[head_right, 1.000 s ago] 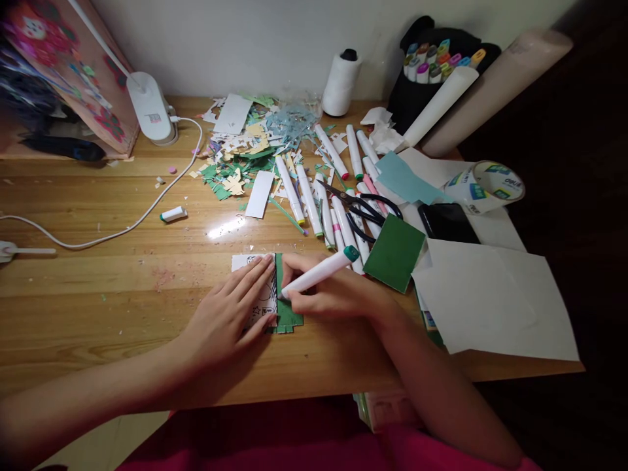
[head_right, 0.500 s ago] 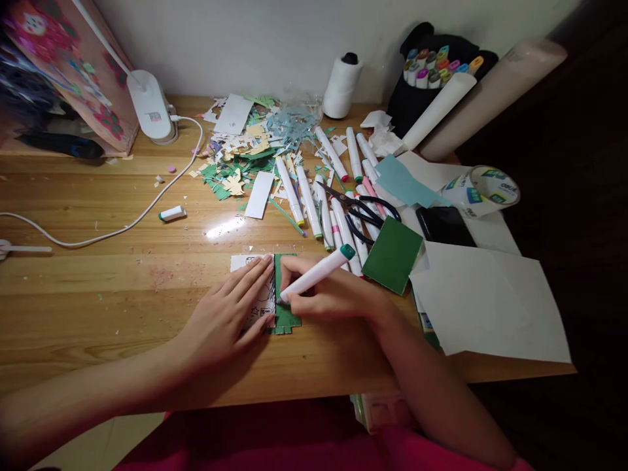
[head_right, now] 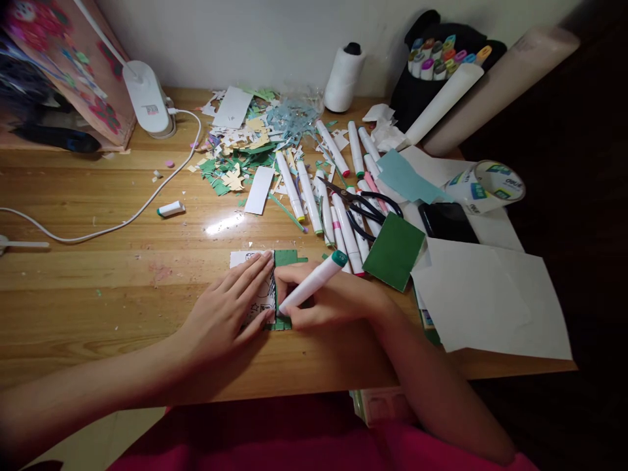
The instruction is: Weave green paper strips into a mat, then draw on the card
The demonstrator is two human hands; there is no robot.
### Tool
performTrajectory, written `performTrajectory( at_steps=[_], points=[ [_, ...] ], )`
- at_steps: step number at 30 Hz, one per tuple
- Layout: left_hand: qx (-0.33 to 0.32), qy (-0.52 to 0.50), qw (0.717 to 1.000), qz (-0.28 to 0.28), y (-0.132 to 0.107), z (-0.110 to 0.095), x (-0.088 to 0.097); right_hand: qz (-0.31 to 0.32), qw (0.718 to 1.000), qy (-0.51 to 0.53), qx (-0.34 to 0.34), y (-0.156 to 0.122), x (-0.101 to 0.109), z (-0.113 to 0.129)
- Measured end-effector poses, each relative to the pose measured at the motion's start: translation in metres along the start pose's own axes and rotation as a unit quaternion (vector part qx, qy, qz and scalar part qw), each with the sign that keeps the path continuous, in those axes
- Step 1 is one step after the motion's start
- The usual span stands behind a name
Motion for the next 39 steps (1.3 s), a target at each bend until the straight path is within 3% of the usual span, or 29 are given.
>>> performTrajectory(
  at_steps=[7, 15, 24, 39],
  points=[
    [0.004, 0.007, 1.000, 0.005, -0.0004, -0.0005, -0.0001, 0.014, 0.999, -0.010, 0.034, 0.0005, -0.0001, 0.0020],
    [0.001, 0.015, 1.000, 0.003, -0.0005, -0.0003, 0.0000, 0.022, 1.000, -0.002, 0.022, 0.0012, -0.0010, 0.0014],
    [-0.006, 0.017, 1.000, 0.012, 0.0016, -0.0002, 0.0022, 0.060, 0.995, 0.078, 0.026, 0.0004, 0.0023, -0.0033],
    [-0.009, 0.031, 0.999, -0.018, 0.0030, -0.0056, -0.0022, 0.053, 0.987, 0.154, -0.003, -0.0039, 0.0062, -0.0059]
  ],
)
Point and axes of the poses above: each hand's wrist, its own y-axis towards the middle knuckle, its own x-axis out of the back of the hand, z = x × y, the point moved 3 cm from there along y, towards the middle knuckle, and after that the axes turned 13 degrees about x, right-handed, at the moved point
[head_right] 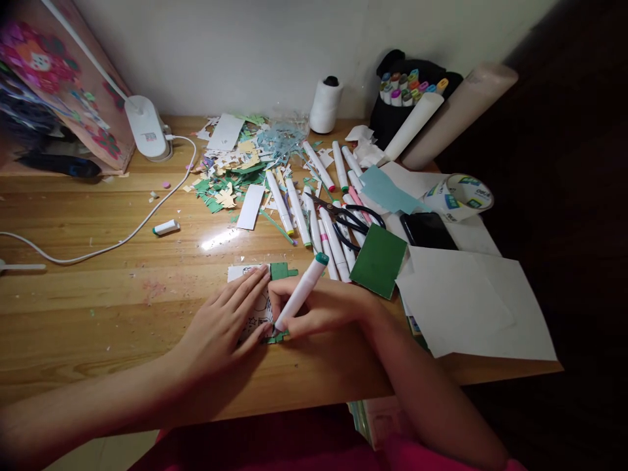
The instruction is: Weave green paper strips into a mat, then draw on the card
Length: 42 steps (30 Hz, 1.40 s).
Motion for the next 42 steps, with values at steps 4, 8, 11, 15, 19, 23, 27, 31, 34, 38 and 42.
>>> performTrajectory(
  at_steps=[4, 8, 11, 15, 19, 23, 27, 31, 34, 38, 42],
  points=[
    [0.004, -0.004, 1.000, 0.002, 0.000, 0.000, 0.000, -0.023, 0.999, 0.025, -0.015, -0.003, 0.003, -0.002],
    [0.004, -0.011, 1.000, 0.004, 0.000, -0.001, 0.001, -0.155, 0.988, 0.026, -0.002, -0.005, 0.011, -0.004],
    [0.006, -0.015, 1.000, 0.012, -0.001, 0.000, 0.001, -0.251, 0.968, -0.021, 0.016, -0.006, 0.017, -0.006],
    [0.010, -0.017, 0.999, 0.025, 0.000, 0.000, 0.001, -0.322, 0.943, -0.081, 0.009, -0.003, 0.017, -0.011],
    [0.008, -0.015, 0.999, 0.032, 0.002, 0.000, 0.000, -0.404, 0.911, -0.077, -0.009, 0.001, 0.016, -0.016],
    [0.008, -0.015, 0.999, 0.027, 0.002, 0.000, 0.000, -0.433, 0.896, -0.099, -0.019, 0.004, 0.014, -0.018],
    [0.008, -0.016, 1.000, 0.024, 0.001, 0.000, 0.000, -0.438, 0.892, -0.114, -0.006, 0.005, 0.013, -0.019],
    [0.007, -0.017, 0.999, 0.026, 0.001, 0.000, 0.000, -0.427, 0.897, -0.113, -0.008, 0.005, 0.013, -0.018],
    [0.006, -0.027, 0.999, 0.026, 0.001, 0.000, 0.001, -0.423, 0.898, -0.118, -0.013, 0.006, 0.013, -0.017],
    [0.011, -0.029, 0.999, 0.027, 0.001, -0.001, 0.001, -0.419, 0.900, -0.117, -0.016, 0.005, 0.012, -0.018],
    [0.012, -0.026, 0.999, 0.031, 0.002, -0.001, 0.001, -0.410, 0.905, -0.115, -0.015, 0.005, 0.012, -0.018]
  ],
)
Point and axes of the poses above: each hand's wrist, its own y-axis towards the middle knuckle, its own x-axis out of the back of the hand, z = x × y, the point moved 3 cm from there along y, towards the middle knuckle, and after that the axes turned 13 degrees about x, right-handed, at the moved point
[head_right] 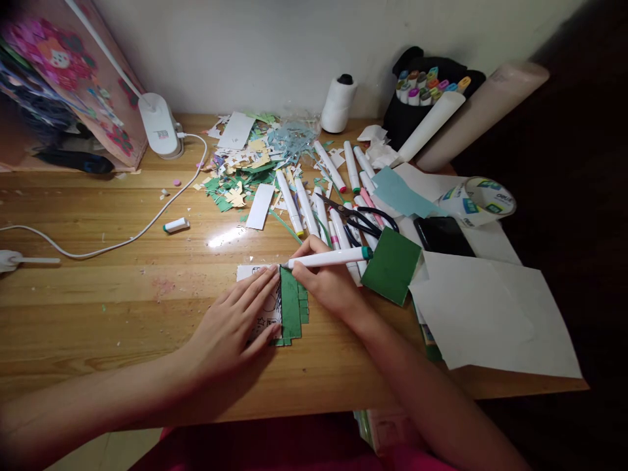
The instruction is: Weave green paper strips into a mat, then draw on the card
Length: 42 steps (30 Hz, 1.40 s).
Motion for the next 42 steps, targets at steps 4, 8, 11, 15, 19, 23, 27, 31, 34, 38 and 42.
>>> performTrajectory(
  at_steps=[4, 8, 11, 15, 19, 23, 27, 31, 34, 38, 42],
  points=[
    [-0.001, 0.002, 1.000, -0.004, 0.000, 0.001, 0.000, 0.004, 1.000, -0.007, 0.002, 0.000, 0.000, 0.001],
    [-0.004, 0.007, 1.000, -0.007, 0.000, 0.001, 0.000, -0.013, 1.000, -0.010, 0.009, 0.001, 0.000, 0.001],
    [-0.003, 0.006, 1.000, -0.006, 0.000, 0.001, 0.000, -0.015, 1.000, -0.011, 0.009, 0.001, -0.001, 0.000],
    [-0.005, 0.006, 1.000, -0.009, 0.001, 0.000, 0.000, -0.001, 1.000, -0.010, 0.000, -0.001, 0.000, 0.000],
    [-0.004, 0.003, 1.000, -0.011, 0.001, 0.000, 0.000, 0.016, 1.000, -0.014, -0.012, -0.001, 0.001, 0.001],
    [-0.005, 0.004, 1.000, -0.011, 0.000, 0.001, -0.001, 0.036, 0.999, -0.022, -0.018, -0.002, 0.001, 0.003],
    [-0.004, 0.009, 1.000, -0.011, 0.000, 0.000, -0.001, 0.068, 0.997, -0.023, -0.032, -0.003, 0.002, 0.004],
    [-0.001, 0.011, 1.000, -0.012, 0.000, 0.000, -0.001, 0.103, 0.993, -0.024, -0.047, -0.004, 0.002, 0.005],
    [0.001, 0.010, 1.000, -0.011, 0.000, -0.001, -0.001, 0.129, 0.990, -0.022, -0.043, -0.005, 0.001, 0.006],
    [-0.001, 0.012, 1.000, -0.013, 0.000, -0.001, -0.001, 0.155, 0.987, -0.014, -0.045, -0.006, 0.002, 0.010],
    [0.001, 0.018, 1.000, -0.009, 0.000, -0.002, -0.001, 0.173, 0.984, -0.015, -0.050, -0.006, 0.003, 0.012]
  ],
)
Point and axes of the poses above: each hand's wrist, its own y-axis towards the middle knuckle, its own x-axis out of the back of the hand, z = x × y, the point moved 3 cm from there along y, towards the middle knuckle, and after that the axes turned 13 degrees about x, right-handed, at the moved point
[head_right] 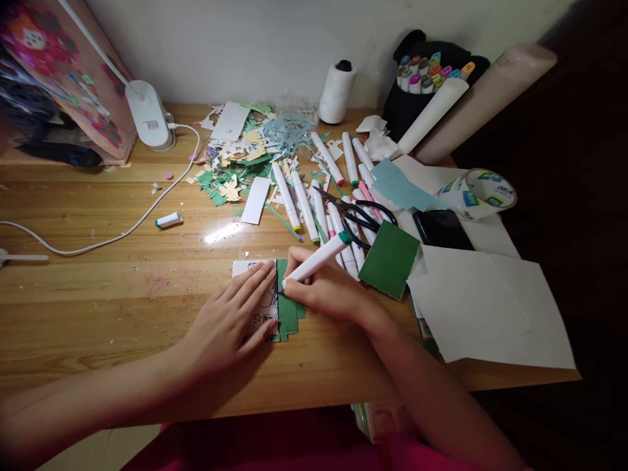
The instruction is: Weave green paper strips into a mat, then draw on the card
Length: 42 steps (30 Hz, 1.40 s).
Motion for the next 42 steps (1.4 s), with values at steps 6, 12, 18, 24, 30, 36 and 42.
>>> performTrajectory(
  at_steps=[6, 12, 18, 24, 30, 36, 42],
  points=[
    [0.000, 0.002, 1.000, 0.001, 0.000, 0.000, 0.000, 0.034, 0.999, 0.001, 0.000, -0.001, -0.002, 0.000],
    [-0.004, 0.010, 1.000, 0.000, 0.001, 0.000, -0.001, 0.072, 0.997, 0.022, 0.011, -0.003, -0.003, 0.003],
    [-0.006, 0.014, 1.000, -0.003, 0.001, 0.000, 0.000, 0.109, 0.993, 0.020, 0.031, -0.002, -0.003, 0.010],
    [-0.009, 0.020, 1.000, -0.001, 0.001, 0.001, -0.001, 0.136, 0.989, 0.011, 0.055, -0.002, -0.003, 0.011],
    [-0.017, 0.021, 1.000, -0.010, 0.001, 0.001, -0.002, 0.147, 0.986, 0.004, 0.073, -0.002, -0.004, 0.010],
    [-0.015, 0.007, 1.000, -0.016, 0.001, 0.001, 0.000, 0.170, 0.981, -0.019, 0.090, -0.003, -0.006, 0.009],
    [-0.012, 0.000, 1.000, -0.024, 0.000, 0.001, 0.000, 0.187, 0.976, -0.006, 0.108, -0.002, -0.009, 0.009]
  ],
)
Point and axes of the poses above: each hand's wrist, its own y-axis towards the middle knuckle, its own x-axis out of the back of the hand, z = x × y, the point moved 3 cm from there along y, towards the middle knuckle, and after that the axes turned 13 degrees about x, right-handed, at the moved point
